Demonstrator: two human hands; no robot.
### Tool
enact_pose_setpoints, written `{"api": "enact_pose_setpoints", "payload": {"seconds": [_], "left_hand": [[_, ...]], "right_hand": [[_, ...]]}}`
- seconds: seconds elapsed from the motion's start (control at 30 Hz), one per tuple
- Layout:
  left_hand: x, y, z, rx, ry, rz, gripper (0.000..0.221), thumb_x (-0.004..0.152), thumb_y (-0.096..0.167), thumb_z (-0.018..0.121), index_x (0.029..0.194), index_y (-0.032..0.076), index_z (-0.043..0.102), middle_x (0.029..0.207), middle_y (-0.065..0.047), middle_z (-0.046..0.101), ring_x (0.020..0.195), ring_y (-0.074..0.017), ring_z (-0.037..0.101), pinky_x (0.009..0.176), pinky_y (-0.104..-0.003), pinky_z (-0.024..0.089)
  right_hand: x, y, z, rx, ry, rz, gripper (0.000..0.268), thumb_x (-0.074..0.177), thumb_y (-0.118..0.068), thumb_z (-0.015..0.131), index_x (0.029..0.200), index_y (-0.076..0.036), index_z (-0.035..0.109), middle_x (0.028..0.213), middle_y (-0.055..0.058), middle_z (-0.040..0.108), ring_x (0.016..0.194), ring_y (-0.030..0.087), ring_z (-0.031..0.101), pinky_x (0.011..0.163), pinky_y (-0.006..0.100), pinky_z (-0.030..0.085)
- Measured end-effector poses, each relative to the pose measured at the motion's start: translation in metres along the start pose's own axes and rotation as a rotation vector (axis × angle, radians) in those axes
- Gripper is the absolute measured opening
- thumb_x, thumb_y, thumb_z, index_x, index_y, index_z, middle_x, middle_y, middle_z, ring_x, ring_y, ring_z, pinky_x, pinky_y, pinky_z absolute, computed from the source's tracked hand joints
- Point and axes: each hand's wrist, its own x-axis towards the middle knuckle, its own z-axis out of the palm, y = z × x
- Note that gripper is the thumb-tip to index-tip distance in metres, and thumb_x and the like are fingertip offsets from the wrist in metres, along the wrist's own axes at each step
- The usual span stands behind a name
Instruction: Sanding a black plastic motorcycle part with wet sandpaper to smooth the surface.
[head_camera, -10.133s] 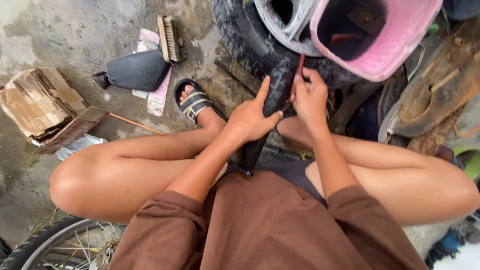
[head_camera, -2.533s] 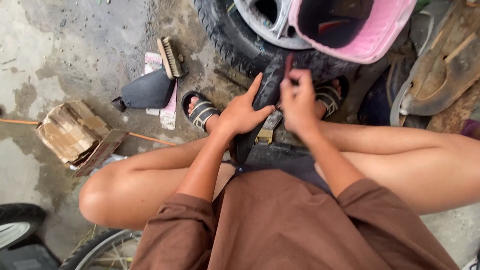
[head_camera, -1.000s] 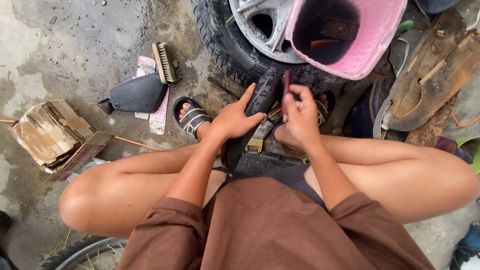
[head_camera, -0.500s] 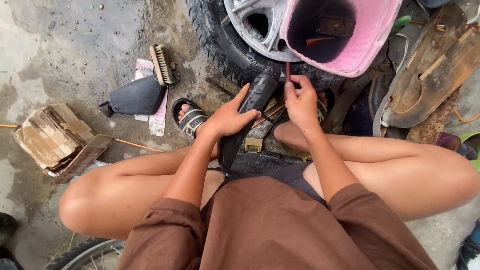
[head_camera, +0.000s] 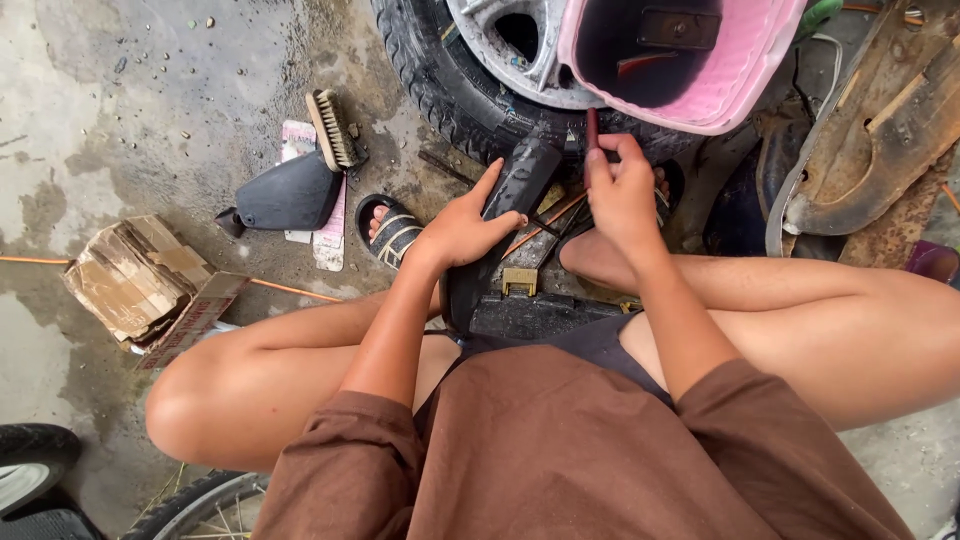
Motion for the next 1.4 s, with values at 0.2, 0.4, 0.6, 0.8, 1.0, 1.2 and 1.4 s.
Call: {"api": "enact_pose_setpoints", "payload": {"seconds": [0.2,0.4,0.6,0.8,1.0,1.2,1.4], "left_hand": [[-0.001,-0.003,-0.004,-0.027,-0.012,0.008,0.093,0.091,0.045,0.060,0.168,0.021,0.014,0.152,-0.033,0.048,0.125,-0.0507,0.062,0.089,-0.064,0.053],[0.002,-0.001,-0.005,-0.043,-0.014,-0.033,0.094,0.090,0.048,0.060,0.168,0.023,0.014,0.157,-0.030,0.044,0.132,-0.0488,0.058,0.096,-0.061,0.053],[0.020,-0.017,-0.003,-0.088,-0.012,-0.036,0.093,0.092,0.048,0.062,0.168,0.023,0.016,0.159,-0.029,0.042,0.134,-0.0477,0.057,0.096,-0.060,0.053],[0.007,-0.005,0.000,-0.015,0.006,0.005,0.088,0.096,0.045,0.055,0.168,0.015,0.015,0.156,-0.033,0.043,0.135,-0.0507,0.055,0.100,-0.063,0.051],[0.006,-0.008,-0.002,-0.024,0.026,0.030,0.091,0.095,0.051,0.055,0.167,0.016,0.014,0.155,-0.032,0.045,0.135,-0.0515,0.055,0.099,-0.066,0.052],[0.020,-0.022,0.004,-0.045,0.029,0.032,0.086,0.098,0.057,0.043,0.167,0.012,0.018,0.155,-0.033,0.044,0.142,-0.0508,0.048,0.110,-0.064,0.045],[-0.014,0.025,-0.005,-0.075,-0.013,-0.121,0.106,0.076,0.078,0.015,0.168,0.024,0.006,0.170,-0.012,0.030,0.146,-0.0371,0.044,0.107,-0.049,0.046]], "right_hand": [[-0.043,-0.059,0.014,-0.247,0.007,-0.106,0.024,0.105,-0.025,0.056,0.126,-0.013,0.060,0.075,0.024,0.071,0.079,0.047,0.072,0.067,0.054,0.054],[0.004,-0.007,0.001,0.357,-0.087,0.079,0.027,0.111,-0.014,0.049,0.133,0.001,0.053,0.056,0.012,0.052,0.035,0.014,0.047,0.029,0.026,0.036],[0.000,-0.005,0.012,0.353,-0.107,0.085,0.026,0.110,-0.013,0.050,0.131,0.000,0.054,0.053,0.012,0.050,0.033,0.017,0.044,0.027,0.028,0.036],[-0.029,-0.034,0.018,0.215,-0.174,-0.124,0.024,0.107,-0.010,0.057,0.131,-0.007,0.059,0.064,0.004,0.057,0.051,0.010,0.050,0.045,0.021,0.041],[-0.040,-0.029,0.028,0.277,-0.240,-0.093,0.025,0.106,-0.007,0.057,0.131,-0.005,0.055,0.062,0.006,0.058,0.051,0.012,0.054,0.047,0.022,0.044],[-0.017,-0.005,0.025,0.202,-0.218,-0.099,0.025,0.106,-0.013,0.058,0.131,-0.010,0.056,0.064,0.004,0.061,0.049,0.012,0.057,0.047,0.022,0.047],[-0.003,-0.031,0.013,0.135,-0.216,-0.007,0.015,0.110,-0.017,0.052,0.124,-0.011,0.051,0.059,0.005,0.050,0.045,0.010,0.042,0.042,0.025,0.031]]}}
